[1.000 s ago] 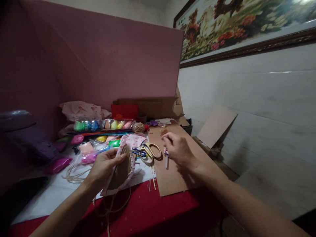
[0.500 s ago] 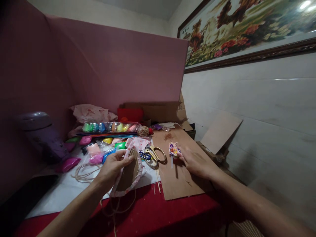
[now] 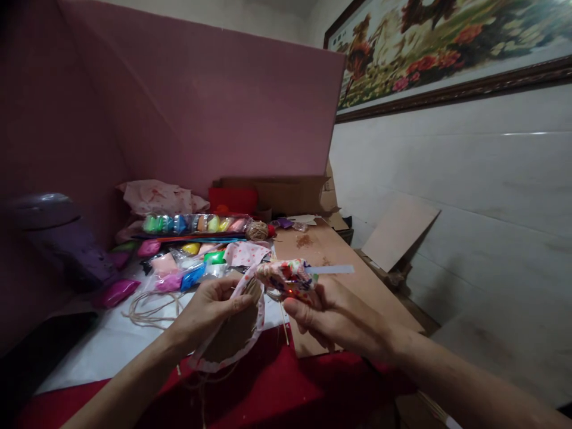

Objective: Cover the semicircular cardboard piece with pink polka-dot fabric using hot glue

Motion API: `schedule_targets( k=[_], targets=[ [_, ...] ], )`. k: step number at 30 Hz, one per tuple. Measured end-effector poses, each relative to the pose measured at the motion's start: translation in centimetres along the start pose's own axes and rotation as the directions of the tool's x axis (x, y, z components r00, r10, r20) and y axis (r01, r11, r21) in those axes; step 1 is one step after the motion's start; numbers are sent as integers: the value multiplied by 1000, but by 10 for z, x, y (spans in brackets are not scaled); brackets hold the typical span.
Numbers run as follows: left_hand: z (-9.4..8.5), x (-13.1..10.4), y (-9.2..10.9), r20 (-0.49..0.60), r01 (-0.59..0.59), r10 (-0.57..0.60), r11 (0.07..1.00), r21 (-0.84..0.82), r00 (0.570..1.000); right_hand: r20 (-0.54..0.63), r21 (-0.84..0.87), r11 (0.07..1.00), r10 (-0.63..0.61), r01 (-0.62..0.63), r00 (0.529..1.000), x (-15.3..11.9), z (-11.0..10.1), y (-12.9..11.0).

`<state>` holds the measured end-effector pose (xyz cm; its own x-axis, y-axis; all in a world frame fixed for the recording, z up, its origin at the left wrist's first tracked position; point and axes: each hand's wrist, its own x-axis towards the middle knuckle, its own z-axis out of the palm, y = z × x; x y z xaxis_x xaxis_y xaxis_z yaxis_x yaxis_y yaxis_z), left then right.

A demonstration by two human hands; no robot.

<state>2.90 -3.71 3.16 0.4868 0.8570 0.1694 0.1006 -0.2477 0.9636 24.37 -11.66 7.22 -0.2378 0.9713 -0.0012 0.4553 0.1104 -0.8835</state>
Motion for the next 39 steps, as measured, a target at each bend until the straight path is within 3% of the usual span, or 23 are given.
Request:
schedule_targets(
  k=[6,14,20,26,32,39],
  targets=[
    [1,-2,4,122,-39,35,999,30,992,-119,-103,990,-111,99,987,5,3,0],
    [1,-2,2,104,3,-11,997,76,995,-111,-90,988,-138,129,984,7,3,-6],
    [2,-3,2,114,-12,3,997,74,994,-179,-108,982,-171,154,969,6,3,-1],
    [2,-3,1,104,-20,14,998,60,994,-116,-148,986,-89,71,989,6,5,-2],
    [3,-2,3,115,-8,1,998,61,993,-138,-148,984,-124,103,983,6,5,-11],
    [1,-3,7,149,5,-15,998,66,989,-11,-250,967,54,-55,998,1,5,-17]
  ],
)
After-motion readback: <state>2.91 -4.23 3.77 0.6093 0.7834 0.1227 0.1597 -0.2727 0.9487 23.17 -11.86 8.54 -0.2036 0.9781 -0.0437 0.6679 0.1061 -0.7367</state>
